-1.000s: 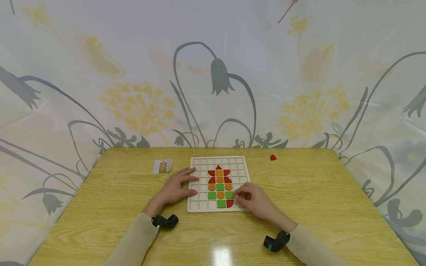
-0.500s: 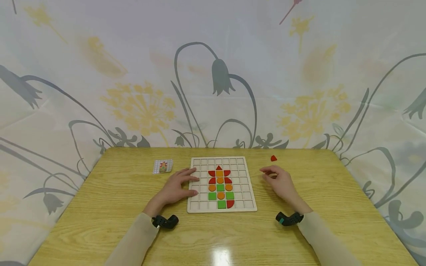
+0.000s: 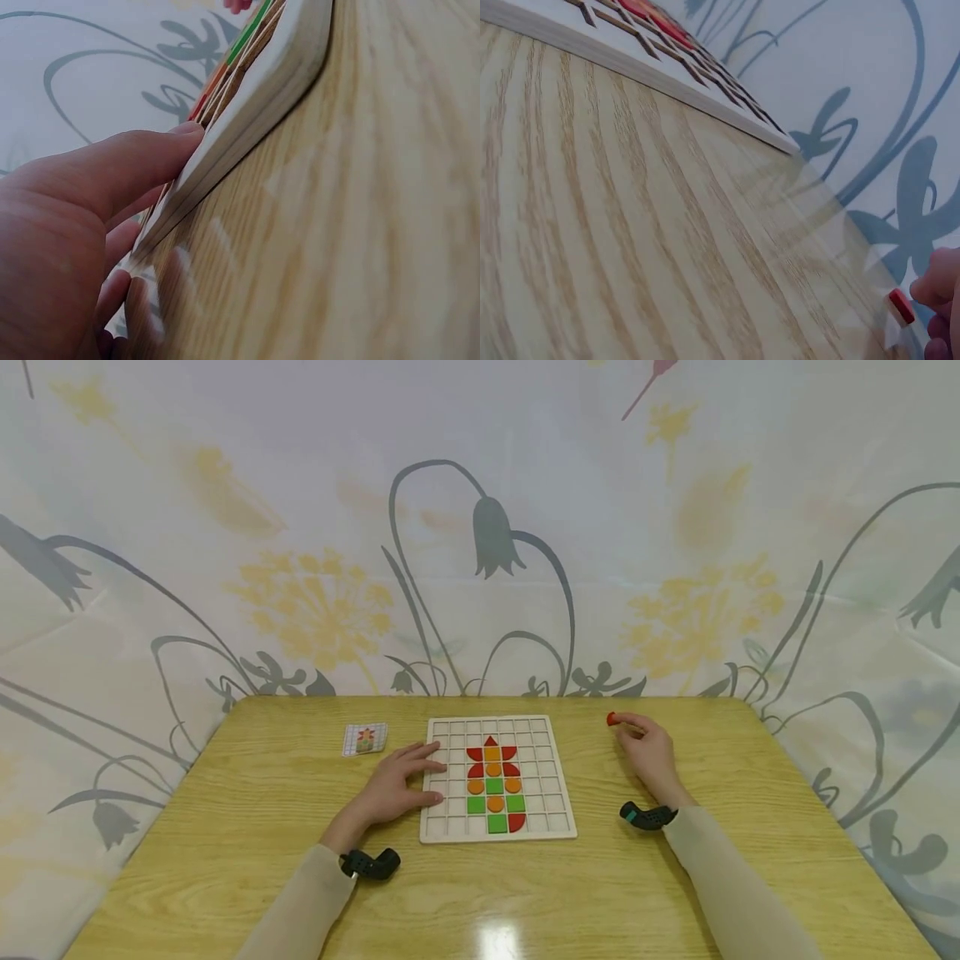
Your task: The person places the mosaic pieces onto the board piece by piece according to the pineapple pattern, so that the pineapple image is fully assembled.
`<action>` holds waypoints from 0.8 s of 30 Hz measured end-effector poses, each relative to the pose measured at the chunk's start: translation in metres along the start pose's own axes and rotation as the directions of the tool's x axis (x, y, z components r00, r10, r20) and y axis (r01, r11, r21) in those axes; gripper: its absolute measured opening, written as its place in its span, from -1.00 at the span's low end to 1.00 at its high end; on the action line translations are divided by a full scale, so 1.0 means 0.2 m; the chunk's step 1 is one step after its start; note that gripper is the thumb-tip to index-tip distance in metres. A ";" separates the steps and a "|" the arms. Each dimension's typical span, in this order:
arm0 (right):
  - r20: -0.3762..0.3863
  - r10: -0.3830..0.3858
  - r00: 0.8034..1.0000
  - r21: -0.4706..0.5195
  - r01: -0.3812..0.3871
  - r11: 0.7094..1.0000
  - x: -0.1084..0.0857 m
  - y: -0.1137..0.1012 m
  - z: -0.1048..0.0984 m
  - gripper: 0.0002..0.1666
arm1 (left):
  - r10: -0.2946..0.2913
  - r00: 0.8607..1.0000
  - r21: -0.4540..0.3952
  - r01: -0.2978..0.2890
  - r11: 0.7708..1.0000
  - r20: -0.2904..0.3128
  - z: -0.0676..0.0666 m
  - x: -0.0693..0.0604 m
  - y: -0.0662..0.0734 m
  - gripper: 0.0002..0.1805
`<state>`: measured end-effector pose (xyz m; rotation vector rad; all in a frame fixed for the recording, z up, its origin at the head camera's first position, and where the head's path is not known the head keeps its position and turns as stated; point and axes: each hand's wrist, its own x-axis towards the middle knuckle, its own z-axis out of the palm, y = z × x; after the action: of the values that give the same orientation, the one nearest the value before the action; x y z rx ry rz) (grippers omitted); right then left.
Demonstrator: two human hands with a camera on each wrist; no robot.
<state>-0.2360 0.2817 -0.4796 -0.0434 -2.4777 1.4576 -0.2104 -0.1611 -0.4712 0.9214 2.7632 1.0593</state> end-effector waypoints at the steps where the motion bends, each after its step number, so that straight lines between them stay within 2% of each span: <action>1: 0.002 0.001 1.000 -0.005 -0.001 1.000 0.00 0.00 0.00 -0.64 | 0.000 1.000 0.000 0.000 1.000 0.000 0.00 0.00 0.00 -0.52; 9: 0.038 -0.004 0.999 -0.045 0.006 0.999 0.02 0.01 0.02 -0.61 | -0.011 1.000 -0.002 0.011 1.000 -0.007 0.01 0.00 -0.01 -0.53; 14: 0.066 -0.014 0.998 -0.119 0.022 0.993 0.01 0.00 0.03 -0.59 | -0.012 1.000 -0.005 0.012 1.000 -0.005 0.01 0.00 -0.02 -0.53; 24: -0.007 -0.024 1.000 -0.175 0.022 0.984 0.00 -0.01 0.04 -0.75 | -0.004 1.000 0.003 0.004 1.000 -0.009 0.01 0.00 -0.02 -0.53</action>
<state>-0.2385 0.2738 -0.4823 -0.0548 -2.5833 1.2242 -0.2123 -0.1612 -0.4753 0.9128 2.7736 1.0624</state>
